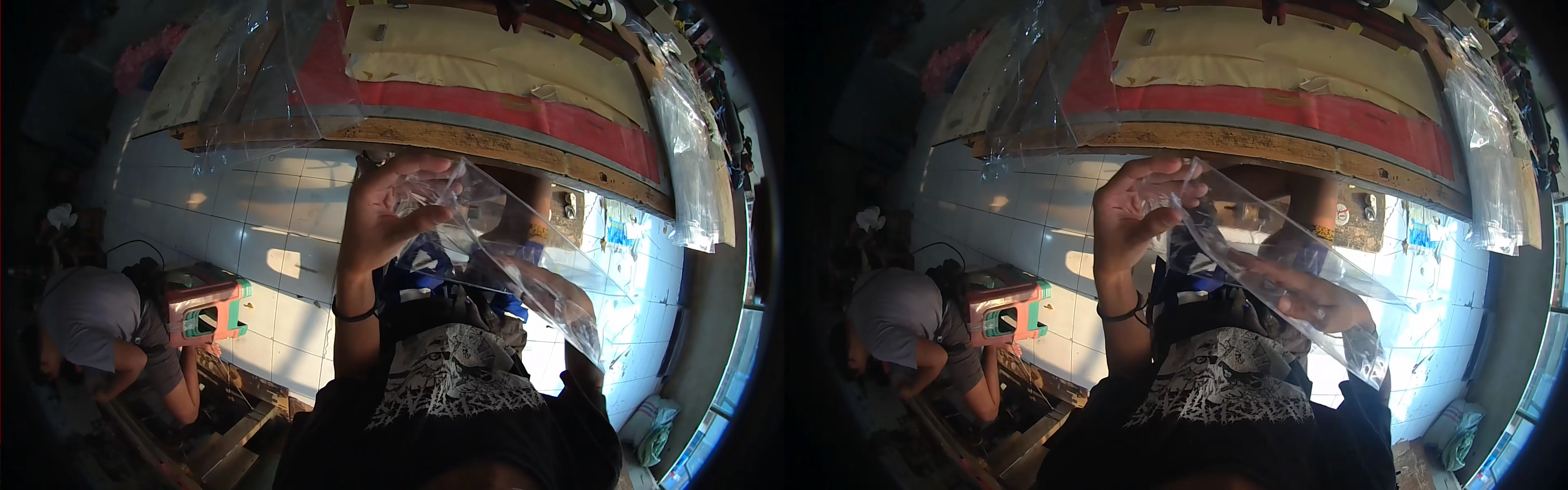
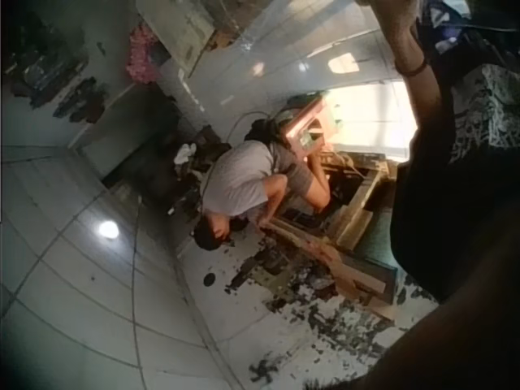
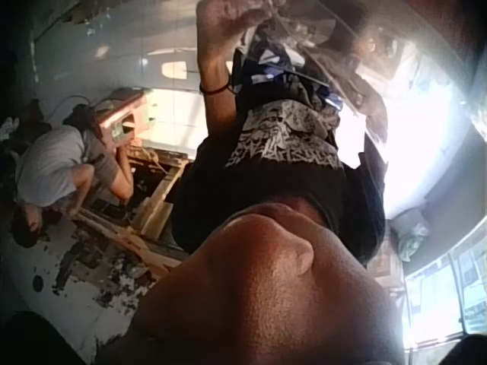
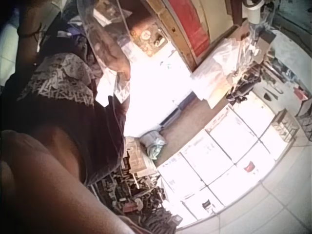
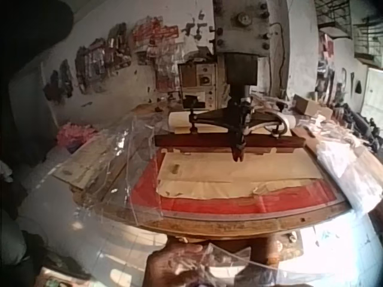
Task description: The person handles a large clear plastic sheet by hand, folding the edges and checking the surface while standing at a workstation.
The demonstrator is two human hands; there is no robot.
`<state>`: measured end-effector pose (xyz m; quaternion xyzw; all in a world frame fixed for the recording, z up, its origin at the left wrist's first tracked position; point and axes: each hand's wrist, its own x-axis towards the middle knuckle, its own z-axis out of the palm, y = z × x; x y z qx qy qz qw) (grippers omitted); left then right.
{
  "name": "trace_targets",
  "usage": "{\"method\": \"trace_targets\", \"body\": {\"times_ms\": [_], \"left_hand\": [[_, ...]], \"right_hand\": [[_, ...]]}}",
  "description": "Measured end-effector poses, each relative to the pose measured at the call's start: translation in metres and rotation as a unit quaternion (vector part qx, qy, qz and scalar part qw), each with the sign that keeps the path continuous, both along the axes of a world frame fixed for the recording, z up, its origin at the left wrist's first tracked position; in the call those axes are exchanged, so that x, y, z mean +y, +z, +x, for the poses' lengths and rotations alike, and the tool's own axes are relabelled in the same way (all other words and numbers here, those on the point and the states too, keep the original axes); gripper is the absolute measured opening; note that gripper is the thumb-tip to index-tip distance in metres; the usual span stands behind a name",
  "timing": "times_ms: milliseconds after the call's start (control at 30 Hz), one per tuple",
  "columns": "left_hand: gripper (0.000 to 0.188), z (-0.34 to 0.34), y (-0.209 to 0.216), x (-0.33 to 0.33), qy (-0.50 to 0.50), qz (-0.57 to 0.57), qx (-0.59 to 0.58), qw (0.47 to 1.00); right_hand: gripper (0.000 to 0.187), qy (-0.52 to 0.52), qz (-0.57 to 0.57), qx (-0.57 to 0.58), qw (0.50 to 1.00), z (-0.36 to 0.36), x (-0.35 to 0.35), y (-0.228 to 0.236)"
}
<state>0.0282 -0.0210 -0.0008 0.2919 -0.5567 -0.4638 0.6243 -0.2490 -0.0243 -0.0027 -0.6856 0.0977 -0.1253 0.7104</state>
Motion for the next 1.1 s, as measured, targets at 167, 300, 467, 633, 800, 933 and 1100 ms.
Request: {"method": "trace_targets", "body": {"times_ms": [167, 300, 467, 633, 800, 933, 1100], "left_hand": [[0.051, 0.022, 0.006, 0.010, -0.005, -0.022, 0.004, 1.000], [0.055, 0.026, 0.005, 0.011, -0.049, -0.024, -0.034, 0.998], [0.055, 0.004, 0.014, 0.004, -0.095, -0.024, -0.006, 0.995], [0.059, 0.003, 0.010, 0.018, -0.063, 0.004, 0.005, 0.998], [0.065, -0.006, 0.014, 0.014, -0.065, -0.039, -0.044, 0.996], [0.065, -0.007, 0.014, 0.017, -0.068, -0.014, -0.043, 0.997], [0.063, -0.005, 0.014, 0.015, -0.058, -0.027, -0.073, 0.995]], "right_hand": [[0.072, -0.001, -0.213, 0.056, 0.975, 0.022, 0.003, 0.004], [0.070, -0.044, -0.210, -0.043, 0.976, 0.025, -0.002, -0.017], [0.066, -0.081, -0.196, -0.019, 0.977, 0.036, 0.006, 0.013], [0.061, -0.082, -0.195, -0.029, 0.977, 0.059, 0.010, 0.006], [0.056, -0.115, -0.215, -0.008, 0.970, 0.066, 0.011, 0.013], [0.063, -0.070, -0.146, -0.002, 0.987, 0.068, 0.008, 0.006], [0.065, -0.069, -0.130, 0.070, 0.987, 0.079, 0.007, 0.038]]}}
